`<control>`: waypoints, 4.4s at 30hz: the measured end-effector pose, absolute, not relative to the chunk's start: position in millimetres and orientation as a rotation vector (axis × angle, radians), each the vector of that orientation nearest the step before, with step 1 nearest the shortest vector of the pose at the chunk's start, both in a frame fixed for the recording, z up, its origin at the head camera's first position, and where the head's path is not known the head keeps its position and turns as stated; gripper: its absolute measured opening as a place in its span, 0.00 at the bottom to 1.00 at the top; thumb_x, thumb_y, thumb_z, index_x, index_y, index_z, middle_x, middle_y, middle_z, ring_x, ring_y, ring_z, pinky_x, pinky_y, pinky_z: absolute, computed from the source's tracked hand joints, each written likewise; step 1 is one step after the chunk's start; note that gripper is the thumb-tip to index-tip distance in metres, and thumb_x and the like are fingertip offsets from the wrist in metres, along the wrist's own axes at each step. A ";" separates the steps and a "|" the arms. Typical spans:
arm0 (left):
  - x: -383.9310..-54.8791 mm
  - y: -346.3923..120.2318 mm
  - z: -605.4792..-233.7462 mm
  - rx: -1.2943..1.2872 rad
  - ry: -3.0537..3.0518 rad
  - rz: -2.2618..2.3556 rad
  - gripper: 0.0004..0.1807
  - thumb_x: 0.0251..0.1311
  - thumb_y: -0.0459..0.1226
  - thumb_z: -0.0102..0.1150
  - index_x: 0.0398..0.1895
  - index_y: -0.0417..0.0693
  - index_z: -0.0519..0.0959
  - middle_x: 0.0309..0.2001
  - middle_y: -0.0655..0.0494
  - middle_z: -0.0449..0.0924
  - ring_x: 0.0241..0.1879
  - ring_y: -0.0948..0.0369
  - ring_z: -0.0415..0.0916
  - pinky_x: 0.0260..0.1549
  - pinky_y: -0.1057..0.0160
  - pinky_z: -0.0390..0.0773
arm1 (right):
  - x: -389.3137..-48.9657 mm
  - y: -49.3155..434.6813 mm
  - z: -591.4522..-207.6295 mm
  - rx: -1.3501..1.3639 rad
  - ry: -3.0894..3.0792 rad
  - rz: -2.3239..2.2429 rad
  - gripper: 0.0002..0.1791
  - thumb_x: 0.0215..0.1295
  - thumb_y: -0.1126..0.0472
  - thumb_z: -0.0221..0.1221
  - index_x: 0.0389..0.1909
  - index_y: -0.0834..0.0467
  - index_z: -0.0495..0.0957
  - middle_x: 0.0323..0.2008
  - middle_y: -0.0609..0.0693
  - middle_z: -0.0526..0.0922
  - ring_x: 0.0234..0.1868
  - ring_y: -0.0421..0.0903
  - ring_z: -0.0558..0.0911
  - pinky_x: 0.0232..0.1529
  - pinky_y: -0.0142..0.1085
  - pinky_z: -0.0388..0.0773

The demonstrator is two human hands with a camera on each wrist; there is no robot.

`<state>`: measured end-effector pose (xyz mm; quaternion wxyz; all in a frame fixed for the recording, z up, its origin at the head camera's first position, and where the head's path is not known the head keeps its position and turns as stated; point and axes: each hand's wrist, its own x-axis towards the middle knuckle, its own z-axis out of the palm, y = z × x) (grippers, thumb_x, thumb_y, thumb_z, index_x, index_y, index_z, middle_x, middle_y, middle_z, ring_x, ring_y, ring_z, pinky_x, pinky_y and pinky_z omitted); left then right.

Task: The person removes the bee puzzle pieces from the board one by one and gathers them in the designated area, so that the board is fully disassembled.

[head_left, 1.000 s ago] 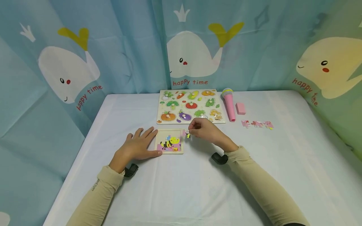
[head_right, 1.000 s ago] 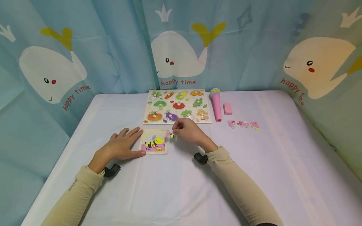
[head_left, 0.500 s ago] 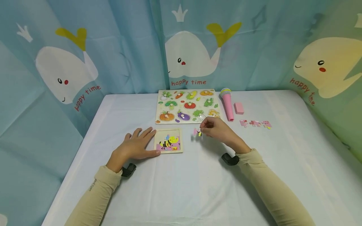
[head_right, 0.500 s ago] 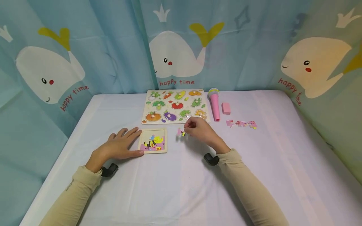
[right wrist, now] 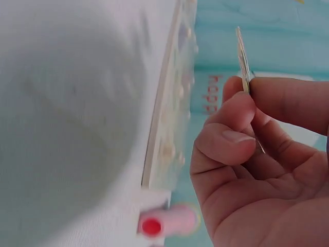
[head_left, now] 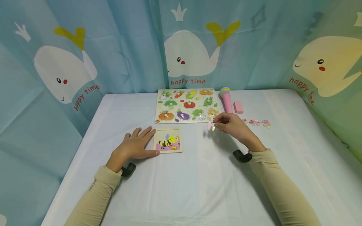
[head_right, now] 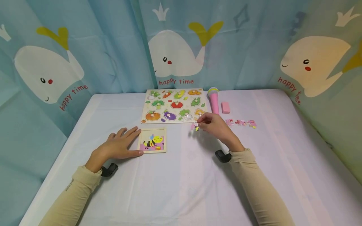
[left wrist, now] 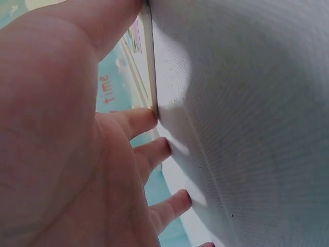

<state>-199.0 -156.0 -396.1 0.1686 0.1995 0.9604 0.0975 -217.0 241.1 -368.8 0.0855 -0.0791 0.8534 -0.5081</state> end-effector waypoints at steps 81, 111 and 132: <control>-201.3 -157.3 -400.5 0.586 2.737 0.287 0.55 0.68 0.66 0.61 0.88 0.49 0.53 0.87 0.45 0.47 0.82 0.35 0.43 0.70 0.25 0.50 | -216.7 352.7 -360.0 0.011 2.800 -0.937 0.18 0.82 0.59 0.54 0.59 0.70 0.79 0.47 0.62 0.82 0.46 0.56 0.75 0.44 0.44 0.74; -200.4 -157.3 -398.4 0.581 2.736 0.277 0.55 0.69 0.65 0.61 0.88 0.49 0.52 0.87 0.45 0.47 0.82 0.35 0.43 0.71 0.25 0.50 | -225.1 226.7 -370.5 -0.645 2.750 -1.045 0.04 0.74 0.67 0.64 0.45 0.65 0.84 0.35 0.50 0.82 0.39 0.49 0.78 0.43 0.41 0.75; -201.3 -156.2 -398.3 0.570 2.741 0.245 0.55 0.69 0.66 0.61 0.88 0.50 0.53 0.87 0.46 0.47 0.82 0.36 0.44 0.70 0.26 0.52 | -224.5 149.3 -380.5 -0.830 2.635 -1.013 0.13 0.74 0.63 0.67 0.54 0.65 0.83 0.32 0.49 0.82 0.34 0.46 0.78 0.40 0.41 0.77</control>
